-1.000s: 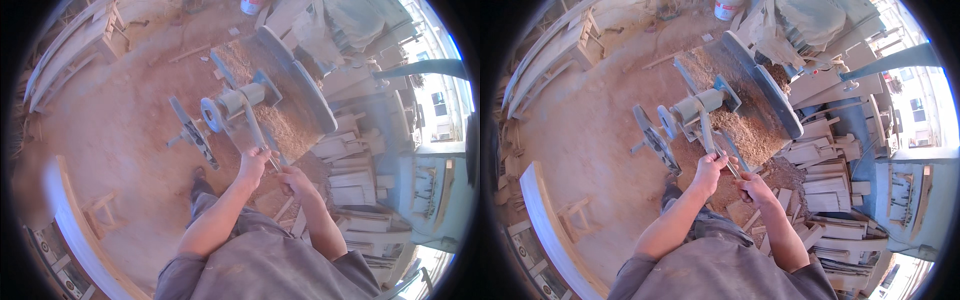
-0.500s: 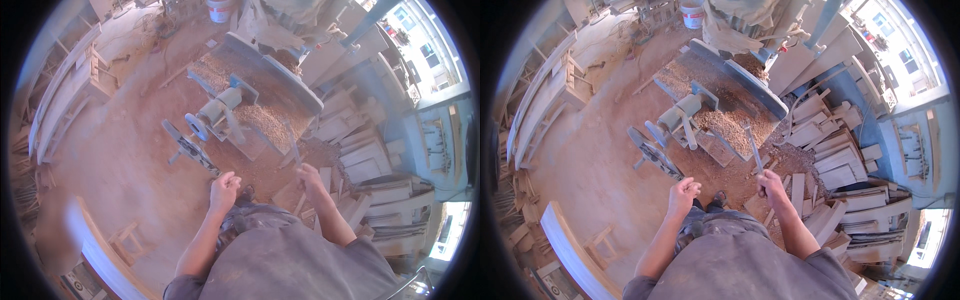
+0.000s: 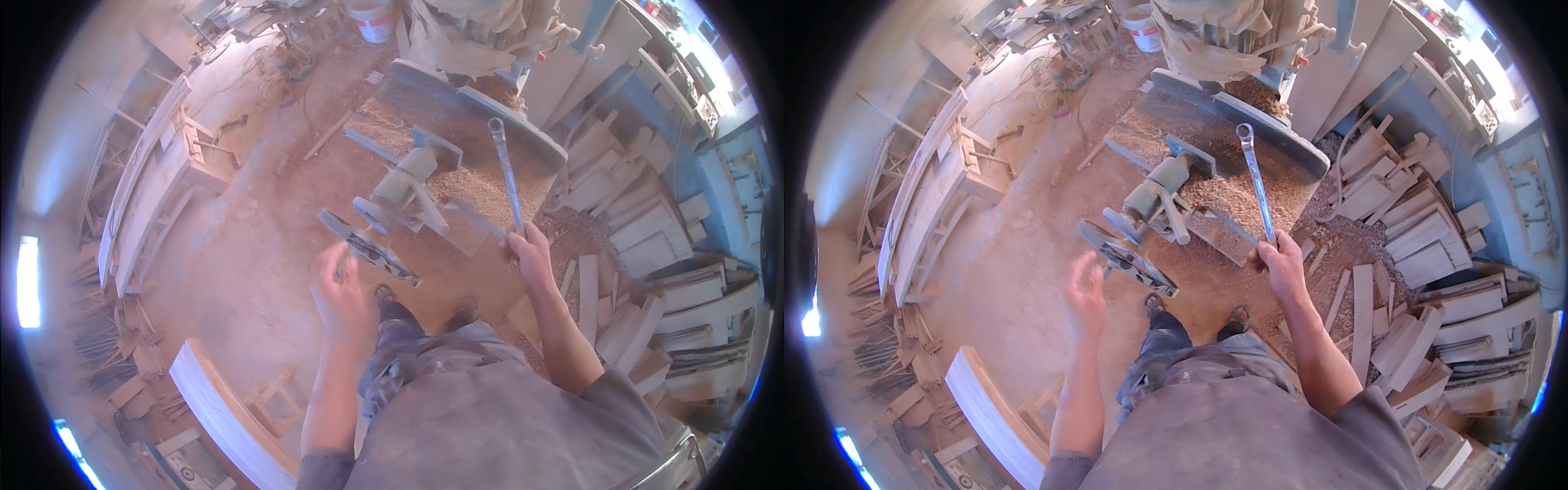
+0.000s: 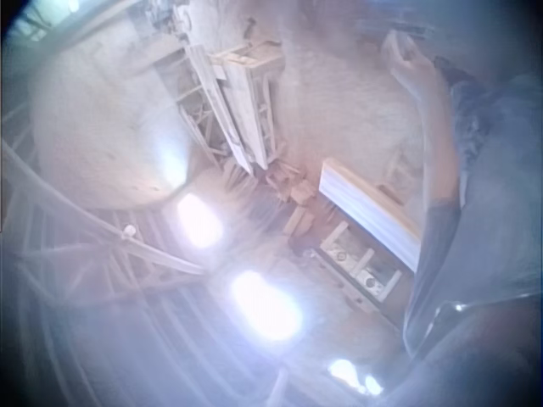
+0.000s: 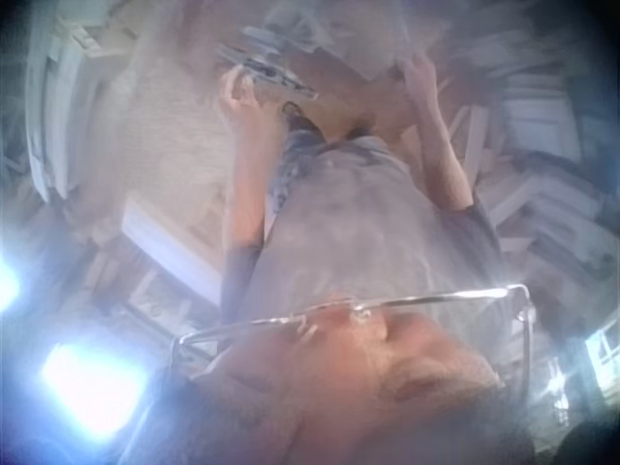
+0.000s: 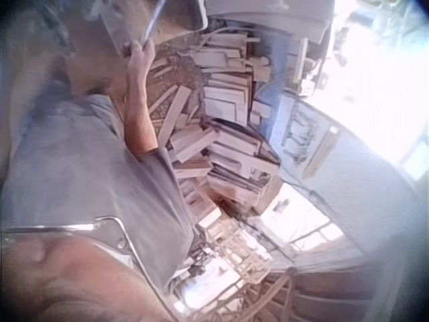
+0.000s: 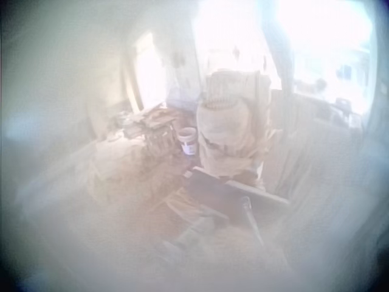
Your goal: The person uses a wrench to tighten or loosen bolts on a woodworking machine and wipes sawdust off a metal plate by hand.
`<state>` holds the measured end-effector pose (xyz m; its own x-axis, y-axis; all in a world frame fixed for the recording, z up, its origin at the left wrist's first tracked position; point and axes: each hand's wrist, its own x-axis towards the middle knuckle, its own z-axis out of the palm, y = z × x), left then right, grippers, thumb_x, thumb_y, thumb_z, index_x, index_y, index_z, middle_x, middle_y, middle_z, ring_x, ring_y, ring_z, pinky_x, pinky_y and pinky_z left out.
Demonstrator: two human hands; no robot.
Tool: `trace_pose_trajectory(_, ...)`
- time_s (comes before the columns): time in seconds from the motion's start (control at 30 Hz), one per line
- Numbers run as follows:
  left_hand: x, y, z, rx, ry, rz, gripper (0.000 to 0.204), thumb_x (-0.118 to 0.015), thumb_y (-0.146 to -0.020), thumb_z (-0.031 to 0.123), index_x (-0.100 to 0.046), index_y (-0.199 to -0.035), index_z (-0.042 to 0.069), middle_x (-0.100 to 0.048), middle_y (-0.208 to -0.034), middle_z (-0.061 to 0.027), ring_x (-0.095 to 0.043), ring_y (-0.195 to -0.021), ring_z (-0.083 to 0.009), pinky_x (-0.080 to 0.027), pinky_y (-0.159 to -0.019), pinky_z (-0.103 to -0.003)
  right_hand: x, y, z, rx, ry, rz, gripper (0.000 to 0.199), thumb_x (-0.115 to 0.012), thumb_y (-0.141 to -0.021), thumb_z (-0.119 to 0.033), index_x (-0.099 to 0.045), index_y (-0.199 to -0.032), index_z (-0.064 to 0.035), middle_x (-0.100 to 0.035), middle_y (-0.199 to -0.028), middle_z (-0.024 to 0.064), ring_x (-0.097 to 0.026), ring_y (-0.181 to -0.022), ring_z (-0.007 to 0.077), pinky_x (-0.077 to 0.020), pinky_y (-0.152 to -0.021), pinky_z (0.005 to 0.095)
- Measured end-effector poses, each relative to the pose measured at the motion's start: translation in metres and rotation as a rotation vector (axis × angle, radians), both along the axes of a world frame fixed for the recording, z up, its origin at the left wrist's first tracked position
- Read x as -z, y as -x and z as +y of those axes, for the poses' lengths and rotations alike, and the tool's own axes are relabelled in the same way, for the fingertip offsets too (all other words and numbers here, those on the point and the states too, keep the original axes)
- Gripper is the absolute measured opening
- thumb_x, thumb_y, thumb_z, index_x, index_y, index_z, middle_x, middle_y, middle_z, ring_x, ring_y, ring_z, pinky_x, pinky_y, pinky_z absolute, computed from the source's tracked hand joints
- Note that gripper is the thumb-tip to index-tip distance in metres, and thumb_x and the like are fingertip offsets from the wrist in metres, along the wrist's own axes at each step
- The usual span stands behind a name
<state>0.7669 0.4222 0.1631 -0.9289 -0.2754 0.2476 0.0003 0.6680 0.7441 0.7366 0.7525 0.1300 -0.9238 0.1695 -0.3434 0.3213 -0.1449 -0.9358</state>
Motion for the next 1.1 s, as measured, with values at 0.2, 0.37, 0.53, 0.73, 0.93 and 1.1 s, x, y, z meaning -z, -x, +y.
trace_pose_trajectory(0.2,0.074,0.116,-0.089,0.028,-0.093,-0.258,0.033,-0.063,-0.095,0.025,-0.068,-0.112,-0.002,-0.067,-0.117,-0.0192,-0.062,-0.113,-0.0323,-0.047,-0.099,-0.04,0.018,-0.049,-0.093,0.203,0.245,0.081,0.022,-0.055,-0.079,0.011,-0.049,-0.09,-0.0067,-0.068,-0.091,0.0129,-0.063,-0.079,0.0173,-0.0495,-0.069,0.0307)
trace_pose_trajectory(0.37,0.09,0.143,-0.095,0.36,-0.09,-0.386,0.028,-0.062,-0.096,0.028,-0.071,-0.099,0.001,-0.069,-0.097,-0.0174,-0.062,-0.094,-0.0346,-0.048,-0.086,-0.042,0.063,-0.078,-0.141,0.479,0.273,-0.019,0.029,-0.053,-0.067,0.013,-0.044,-0.085,-0.0088,-0.069,-0.089,0.0156,-0.059,-0.072,0.0182,-0.047,-0.063,0.0271)
trace_pose_trajectory(0.53,0.091,0.154,-0.089,0.589,-0.065,-0.267,0.024,-0.061,-0.096,0.028,-0.072,-0.091,0.007,-0.064,-0.077,-0.0146,-0.06,-0.083,-0.0338,-0.046,-0.081,-0.045,0.058,-0.099,-0.196,0.819,0.209,-0.145,0.029,-0.054,-0.065,0.01,-0.042,-0.082,-0.0101,-0.068,-0.085,0.0163,-0.057,-0.065,0.0199,-0.0432,-0.053,0.0257)
trace_pose_trajectory(0.73,0.126,0.156,-0.098,0.265,-0.348,-0.306,0.022,-0.065,-0.092,0.018,-0.071,-0.107,0.003,-0.068,-0.101,-0.0166,-0.062,-0.09,-0.0321,-0.048,-0.088,-0.042,0.053,-0.124,-0.22,1.024,0.25,-0.222,0.031,-0.05,-0.065,0.012,-0.039,-0.081,-0.0116,-0.061,-0.08,0.0121,-0.057,-0.066,0.024,-0.049,-0.059,0.0354)
trace_pose_trajectory(0.93,0.197,0.201,-0.13,0.085,-0.743,-0.704,0.037,-0.06,-0.08,0.002,-0.065,-0.117,-0.005,-0.066,-0.106,-0.0154,-0.062,-0.097,-0.0259,-0.05,-0.085,-0.037,0.075,-0.129,-0.216,1.145,0.449,-0.332,0.029,-0.047,-0.066,0.012,-0.038,-0.08,-0.012,-0.054,-0.081,0.0098,-0.057,-0.069,0.0237,-0.0494,-0.059,0.0347)
trace_pose_trajectory(1.1,0.175,0.206,-0.136,-0.128,-0.984,-1.044,0.043,-0.06,-0.08,0.003,-0.057,-0.122,-0.004,-0.059,-0.109,-0.0144,-0.058,-0.099,-0.0257,-0.05,-0.082,-0.039,0.071,-0.122,-0.226,1.155,0.53,-0.346,0.026,-0.047,-0.067,0.011,-0.04,-0.078,-0.0112,-0.054,-0.085,0.0094,-0.057,-0.069,0.0229,-0.049,-0.057,0.0333)
